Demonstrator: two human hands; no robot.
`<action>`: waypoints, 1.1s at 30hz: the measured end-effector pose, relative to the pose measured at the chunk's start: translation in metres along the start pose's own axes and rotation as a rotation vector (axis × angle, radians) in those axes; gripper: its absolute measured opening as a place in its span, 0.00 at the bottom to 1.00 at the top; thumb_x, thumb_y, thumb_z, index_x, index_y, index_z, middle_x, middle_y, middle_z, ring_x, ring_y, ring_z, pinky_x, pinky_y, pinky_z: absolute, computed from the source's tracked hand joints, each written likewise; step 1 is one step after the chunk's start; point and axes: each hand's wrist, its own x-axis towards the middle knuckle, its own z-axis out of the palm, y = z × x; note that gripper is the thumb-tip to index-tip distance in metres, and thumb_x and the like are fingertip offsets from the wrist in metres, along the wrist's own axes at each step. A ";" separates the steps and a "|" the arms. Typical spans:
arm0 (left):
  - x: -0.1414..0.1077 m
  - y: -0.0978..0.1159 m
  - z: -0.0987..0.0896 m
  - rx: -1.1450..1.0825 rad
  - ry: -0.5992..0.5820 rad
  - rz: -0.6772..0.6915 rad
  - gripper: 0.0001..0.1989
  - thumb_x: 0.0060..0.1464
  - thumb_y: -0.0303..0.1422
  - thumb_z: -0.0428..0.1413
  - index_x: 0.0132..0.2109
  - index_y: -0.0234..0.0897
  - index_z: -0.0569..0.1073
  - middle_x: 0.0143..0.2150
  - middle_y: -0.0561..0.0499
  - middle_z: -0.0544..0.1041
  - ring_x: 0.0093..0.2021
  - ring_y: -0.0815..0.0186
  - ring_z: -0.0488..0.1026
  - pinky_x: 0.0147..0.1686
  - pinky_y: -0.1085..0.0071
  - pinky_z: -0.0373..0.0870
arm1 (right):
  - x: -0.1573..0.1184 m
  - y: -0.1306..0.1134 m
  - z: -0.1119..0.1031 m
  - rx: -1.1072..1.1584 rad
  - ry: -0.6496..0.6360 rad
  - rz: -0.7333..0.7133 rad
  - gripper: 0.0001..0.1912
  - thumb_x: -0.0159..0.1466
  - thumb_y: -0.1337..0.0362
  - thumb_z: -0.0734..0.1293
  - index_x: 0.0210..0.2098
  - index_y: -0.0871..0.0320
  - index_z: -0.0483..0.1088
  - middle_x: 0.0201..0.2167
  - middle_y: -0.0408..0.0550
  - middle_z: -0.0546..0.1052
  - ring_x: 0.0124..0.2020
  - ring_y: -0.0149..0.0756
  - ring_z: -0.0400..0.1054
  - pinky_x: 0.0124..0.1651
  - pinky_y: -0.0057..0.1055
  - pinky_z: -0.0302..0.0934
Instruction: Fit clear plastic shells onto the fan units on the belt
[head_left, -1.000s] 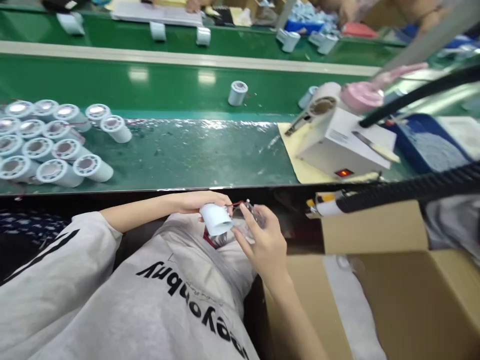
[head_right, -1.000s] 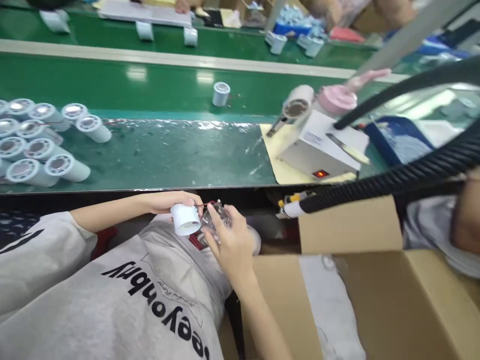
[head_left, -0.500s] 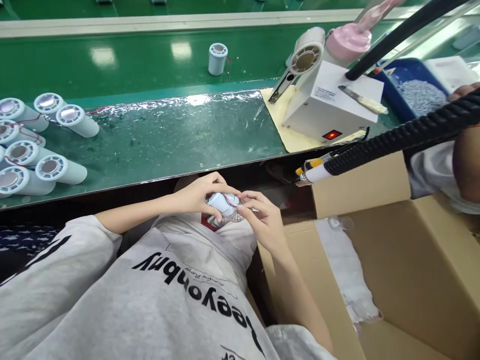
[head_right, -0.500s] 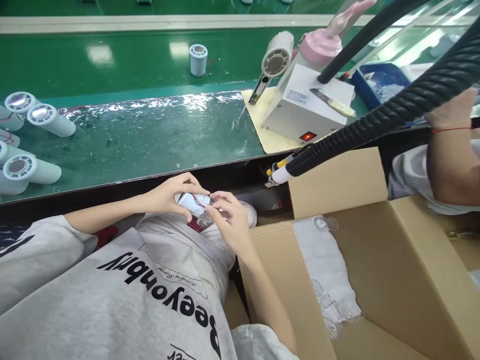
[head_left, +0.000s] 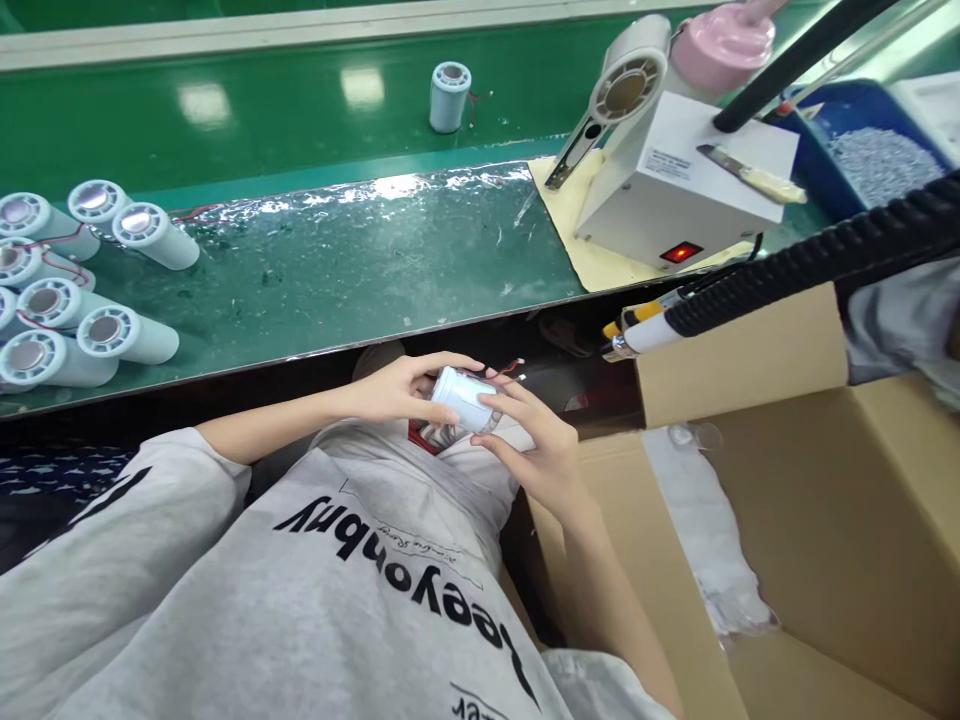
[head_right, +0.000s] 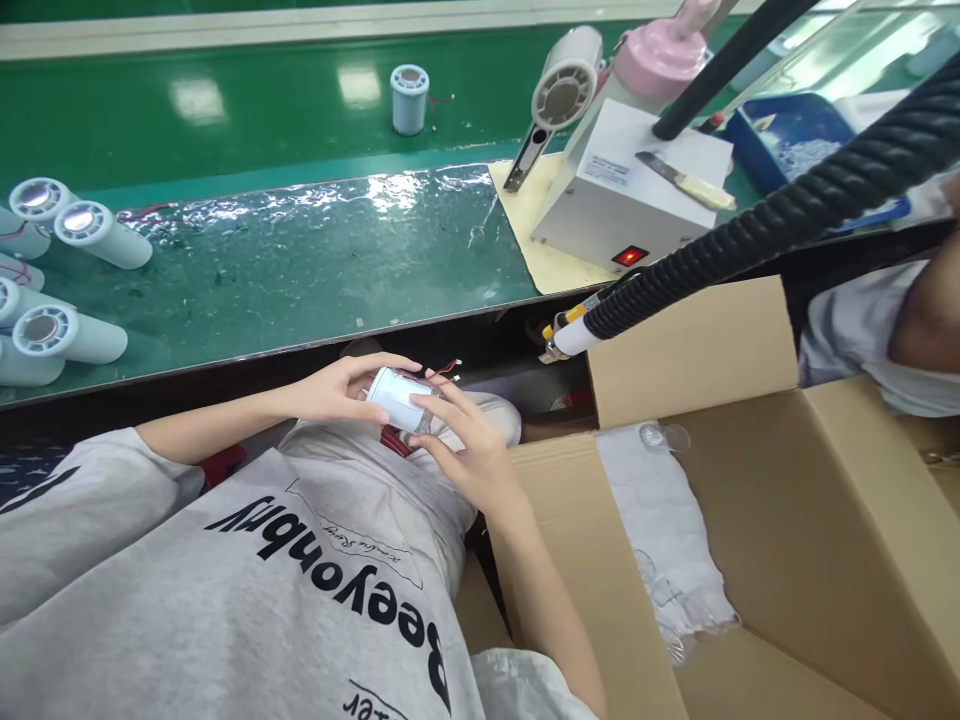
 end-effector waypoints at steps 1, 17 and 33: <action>0.000 0.001 0.000 0.013 -0.009 -0.004 0.38 0.50 0.37 0.69 0.67 0.43 0.69 0.60 0.40 0.77 0.47 0.62 0.80 0.45 0.66 0.77 | -0.003 0.000 0.000 -0.003 0.000 -0.007 0.22 0.62 0.66 0.77 0.55 0.47 0.76 0.61 0.51 0.76 0.62 0.49 0.71 0.65 0.47 0.68; -0.005 0.012 -0.001 0.241 -0.119 0.211 0.37 0.49 0.36 0.71 0.66 0.47 0.71 0.68 0.41 0.71 0.66 0.53 0.71 0.60 0.60 0.73 | -0.008 -0.011 -0.006 0.428 -0.035 0.445 0.29 0.56 0.51 0.81 0.51 0.51 0.72 0.51 0.51 0.78 0.50 0.43 0.76 0.50 0.38 0.76; -0.006 0.012 -0.002 0.277 -0.128 0.251 0.37 0.50 0.32 0.70 0.66 0.47 0.71 0.68 0.42 0.72 0.67 0.52 0.70 0.62 0.58 0.72 | -0.002 -0.009 0.006 0.717 -0.005 0.698 0.30 0.54 0.40 0.77 0.43 0.54 0.70 0.33 0.44 0.79 0.28 0.36 0.77 0.28 0.32 0.77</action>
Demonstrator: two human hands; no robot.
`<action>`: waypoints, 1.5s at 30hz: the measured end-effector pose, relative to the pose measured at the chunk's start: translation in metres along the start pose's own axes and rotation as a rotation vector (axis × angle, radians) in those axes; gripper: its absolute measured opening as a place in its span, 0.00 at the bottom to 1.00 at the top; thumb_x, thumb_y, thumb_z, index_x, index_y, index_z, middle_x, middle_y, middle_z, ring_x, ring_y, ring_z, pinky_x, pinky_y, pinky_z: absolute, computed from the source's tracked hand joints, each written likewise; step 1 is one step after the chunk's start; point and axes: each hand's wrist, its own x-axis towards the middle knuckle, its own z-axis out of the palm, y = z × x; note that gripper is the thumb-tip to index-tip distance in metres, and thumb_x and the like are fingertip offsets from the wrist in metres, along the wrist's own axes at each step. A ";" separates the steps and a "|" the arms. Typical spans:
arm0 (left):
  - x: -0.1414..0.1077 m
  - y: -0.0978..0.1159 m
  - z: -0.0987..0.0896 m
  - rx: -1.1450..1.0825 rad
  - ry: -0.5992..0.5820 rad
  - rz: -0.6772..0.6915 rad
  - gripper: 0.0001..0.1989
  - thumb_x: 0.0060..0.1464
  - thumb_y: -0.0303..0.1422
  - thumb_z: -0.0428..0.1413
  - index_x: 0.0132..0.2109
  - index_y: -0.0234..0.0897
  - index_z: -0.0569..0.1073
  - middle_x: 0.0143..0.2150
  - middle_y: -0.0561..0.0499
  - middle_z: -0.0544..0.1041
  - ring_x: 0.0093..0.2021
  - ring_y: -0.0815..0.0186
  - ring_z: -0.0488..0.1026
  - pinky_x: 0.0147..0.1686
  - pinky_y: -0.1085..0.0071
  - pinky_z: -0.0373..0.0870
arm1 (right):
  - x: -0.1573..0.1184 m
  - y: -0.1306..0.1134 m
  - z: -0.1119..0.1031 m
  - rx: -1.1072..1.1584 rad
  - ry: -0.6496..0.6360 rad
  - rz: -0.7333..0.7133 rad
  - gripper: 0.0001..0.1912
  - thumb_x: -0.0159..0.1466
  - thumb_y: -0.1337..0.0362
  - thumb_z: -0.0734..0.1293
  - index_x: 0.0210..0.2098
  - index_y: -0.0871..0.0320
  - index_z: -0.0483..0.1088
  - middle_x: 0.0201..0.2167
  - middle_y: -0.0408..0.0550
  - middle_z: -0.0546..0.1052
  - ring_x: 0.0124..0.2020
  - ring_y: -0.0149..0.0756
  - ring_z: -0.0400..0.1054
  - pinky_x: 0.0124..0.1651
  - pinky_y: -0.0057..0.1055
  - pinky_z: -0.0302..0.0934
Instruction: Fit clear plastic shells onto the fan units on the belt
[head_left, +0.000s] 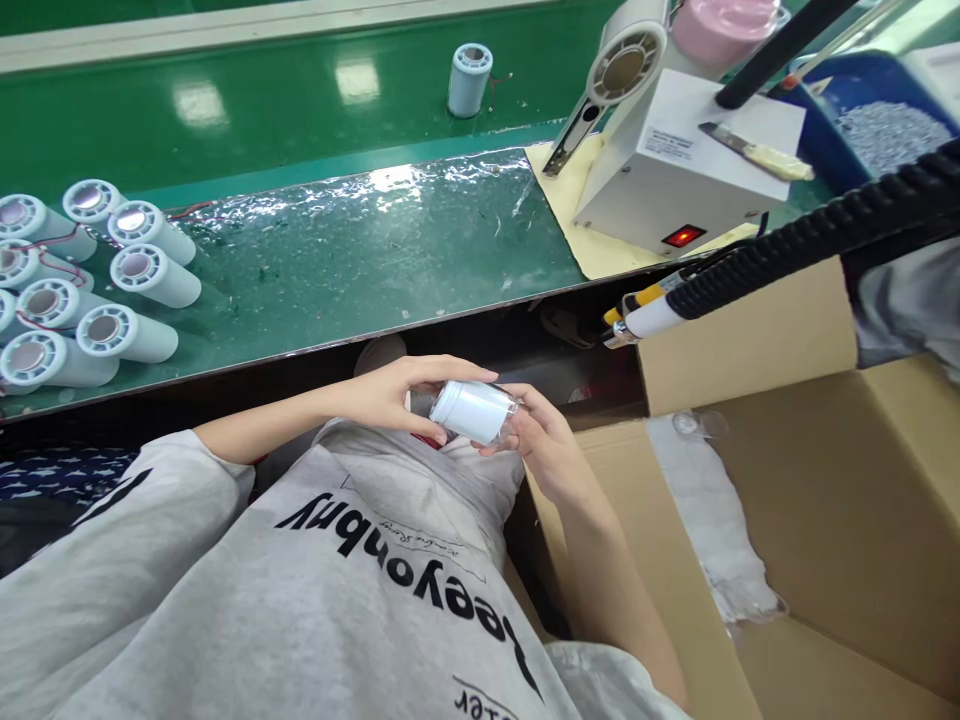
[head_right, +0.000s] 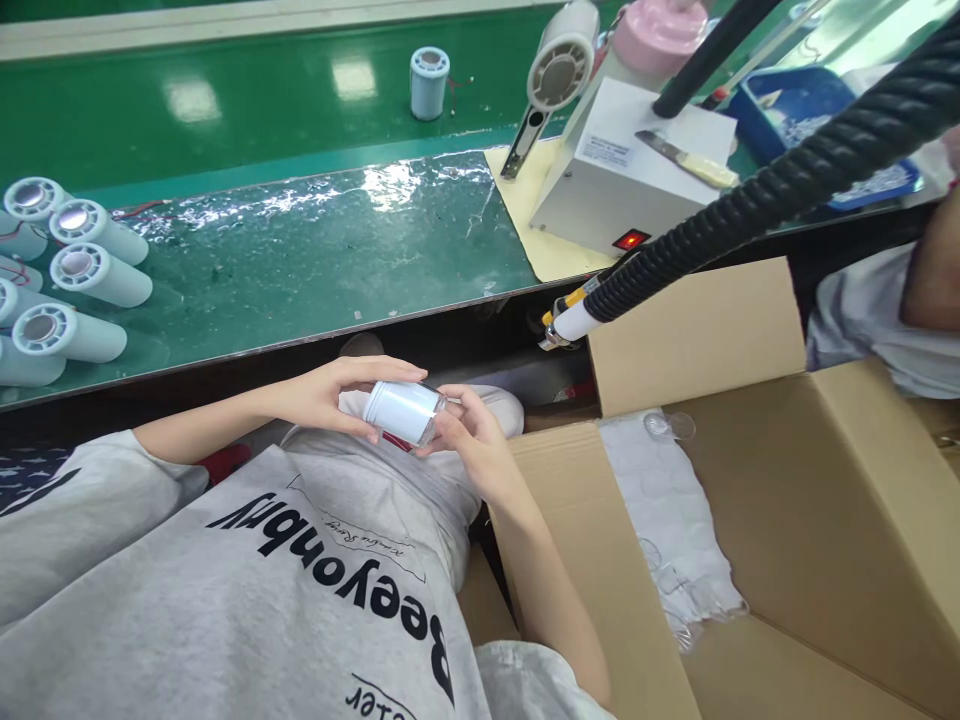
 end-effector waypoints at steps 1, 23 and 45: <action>0.000 0.000 0.000 0.003 0.000 0.003 0.37 0.50 0.32 0.70 0.66 0.47 0.71 0.68 0.42 0.71 0.67 0.52 0.70 0.62 0.58 0.72 | 0.001 0.001 0.001 0.007 0.004 0.024 0.31 0.54 0.38 0.77 0.42 0.55 0.69 0.32 0.43 0.79 0.26 0.36 0.77 0.26 0.32 0.76; -0.004 0.008 0.011 -0.108 0.094 -0.107 0.32 0.51 0.34 0.68 0.63 0.42 0.73 0.63 0.40 0.74 0.55 0.57 0.77 0.44 0.70 0.79 | 0.000 0.012 0.002 -0.211 -0.026 -0.137 0.42 0.58 0.24 0.62 0.48 0.56 0.71 0.33 0.52 0.79 0.28 0.40 0.75 0.24 0.32 0.70; -0.007 -0.013 0.010 -0.294 -0.084 -0.256 0.44 0.50 0.27 0.68 0.72 0.47 0.62 0.69 0.40 0.70 0.57 0.57 0.77 0.55 0.62 0.76 | -0.006 0.018 0.003 -0.207 -0.015 -0.111 0.33 0.56 0.40 0.77 0.54 0.51 0.78 0.56 0.53 0.79 0.55 0.52 0.76 0.55 0.47 0.75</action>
